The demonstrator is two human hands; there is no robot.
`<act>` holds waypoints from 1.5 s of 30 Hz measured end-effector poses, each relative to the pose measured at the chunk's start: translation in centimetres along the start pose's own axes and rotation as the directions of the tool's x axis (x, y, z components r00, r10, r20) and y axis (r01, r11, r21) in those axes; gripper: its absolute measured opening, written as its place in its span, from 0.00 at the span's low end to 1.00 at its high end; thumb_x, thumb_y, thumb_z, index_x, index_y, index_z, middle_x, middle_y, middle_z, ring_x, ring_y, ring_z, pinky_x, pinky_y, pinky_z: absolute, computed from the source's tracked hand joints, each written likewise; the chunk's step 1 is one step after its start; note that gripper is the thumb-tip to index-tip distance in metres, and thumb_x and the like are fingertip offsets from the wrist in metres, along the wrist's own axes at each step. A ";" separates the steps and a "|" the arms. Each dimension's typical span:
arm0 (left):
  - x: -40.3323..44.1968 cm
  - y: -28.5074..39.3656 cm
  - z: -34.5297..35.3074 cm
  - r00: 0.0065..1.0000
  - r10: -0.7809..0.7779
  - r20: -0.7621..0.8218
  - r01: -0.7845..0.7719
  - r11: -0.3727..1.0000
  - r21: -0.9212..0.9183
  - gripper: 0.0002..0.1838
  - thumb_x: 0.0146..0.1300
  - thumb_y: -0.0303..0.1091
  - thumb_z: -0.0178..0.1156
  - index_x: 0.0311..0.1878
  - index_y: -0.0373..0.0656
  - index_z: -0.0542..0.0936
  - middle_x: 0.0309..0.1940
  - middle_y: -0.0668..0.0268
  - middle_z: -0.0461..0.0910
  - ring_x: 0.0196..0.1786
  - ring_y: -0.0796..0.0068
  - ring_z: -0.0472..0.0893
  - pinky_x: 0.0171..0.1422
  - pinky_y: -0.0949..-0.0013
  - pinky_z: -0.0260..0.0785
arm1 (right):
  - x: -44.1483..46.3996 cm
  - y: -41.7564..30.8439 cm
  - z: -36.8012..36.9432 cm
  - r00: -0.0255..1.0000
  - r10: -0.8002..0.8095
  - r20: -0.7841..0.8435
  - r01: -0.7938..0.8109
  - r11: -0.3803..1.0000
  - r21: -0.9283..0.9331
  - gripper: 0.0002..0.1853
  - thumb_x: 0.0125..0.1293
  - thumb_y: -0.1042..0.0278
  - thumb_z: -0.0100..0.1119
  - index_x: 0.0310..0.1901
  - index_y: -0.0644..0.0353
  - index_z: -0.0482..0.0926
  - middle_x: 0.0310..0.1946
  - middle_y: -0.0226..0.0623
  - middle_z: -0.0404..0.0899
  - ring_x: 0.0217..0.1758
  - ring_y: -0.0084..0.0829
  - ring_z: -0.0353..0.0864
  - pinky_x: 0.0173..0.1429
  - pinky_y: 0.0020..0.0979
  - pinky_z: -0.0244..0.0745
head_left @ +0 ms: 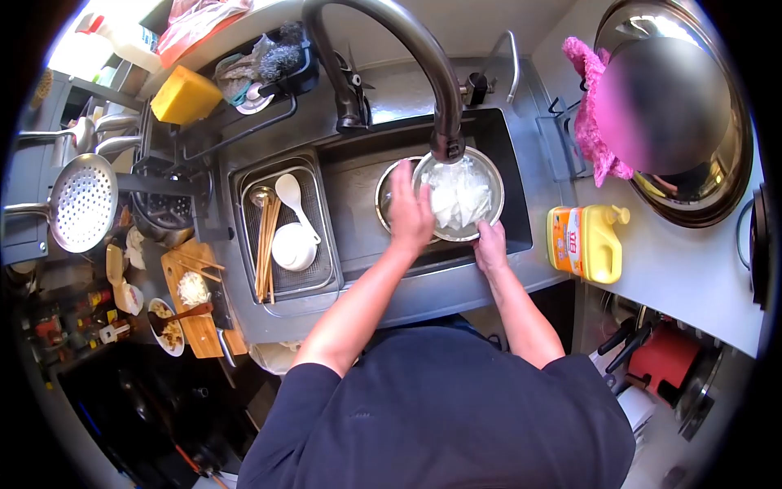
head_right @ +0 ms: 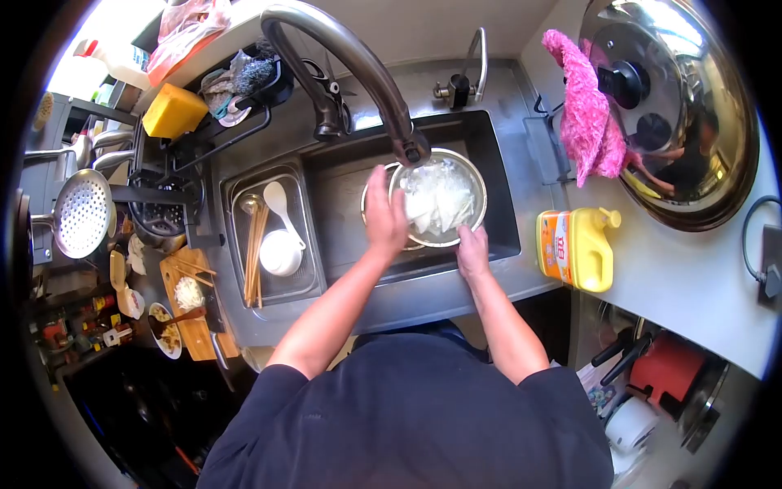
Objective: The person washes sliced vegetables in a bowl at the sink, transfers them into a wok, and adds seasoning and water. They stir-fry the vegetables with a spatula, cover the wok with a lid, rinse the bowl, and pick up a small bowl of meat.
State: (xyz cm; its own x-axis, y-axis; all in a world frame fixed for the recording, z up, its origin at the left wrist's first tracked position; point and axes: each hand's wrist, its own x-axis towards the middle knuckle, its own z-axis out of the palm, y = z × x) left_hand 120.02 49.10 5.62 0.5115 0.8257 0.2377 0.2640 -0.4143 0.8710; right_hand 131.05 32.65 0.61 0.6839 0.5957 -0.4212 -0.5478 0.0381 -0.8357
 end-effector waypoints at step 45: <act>0.4 1.3 2.5 0.765 0.282 0.578 -0.524 0.795 0.306 0.49 0.65 0.70 0.53 0.80 0.47 0.56 0.80 0.47 0.48 0.81 0.38 0.47 0.84 0.46 0.36 | -2.3 -2.0 -0.4 1.000 -0.019 0.002 0.019 0.996 -0.082 0.22 0.68 0.76 0.47 0.63 0.64 0.71 0.52 0.40 0.80 0.44 0.29 0.85 0.37 0.32 0.85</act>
State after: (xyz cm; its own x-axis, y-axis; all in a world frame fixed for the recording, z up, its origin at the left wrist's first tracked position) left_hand 122.64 47.96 5.81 0.9390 0.2936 0.1791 0.1918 -0.8793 0.4359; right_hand 130.78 30.86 3.10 0.6933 0.5966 -0.4043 -0.4932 -0.0163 -0.8698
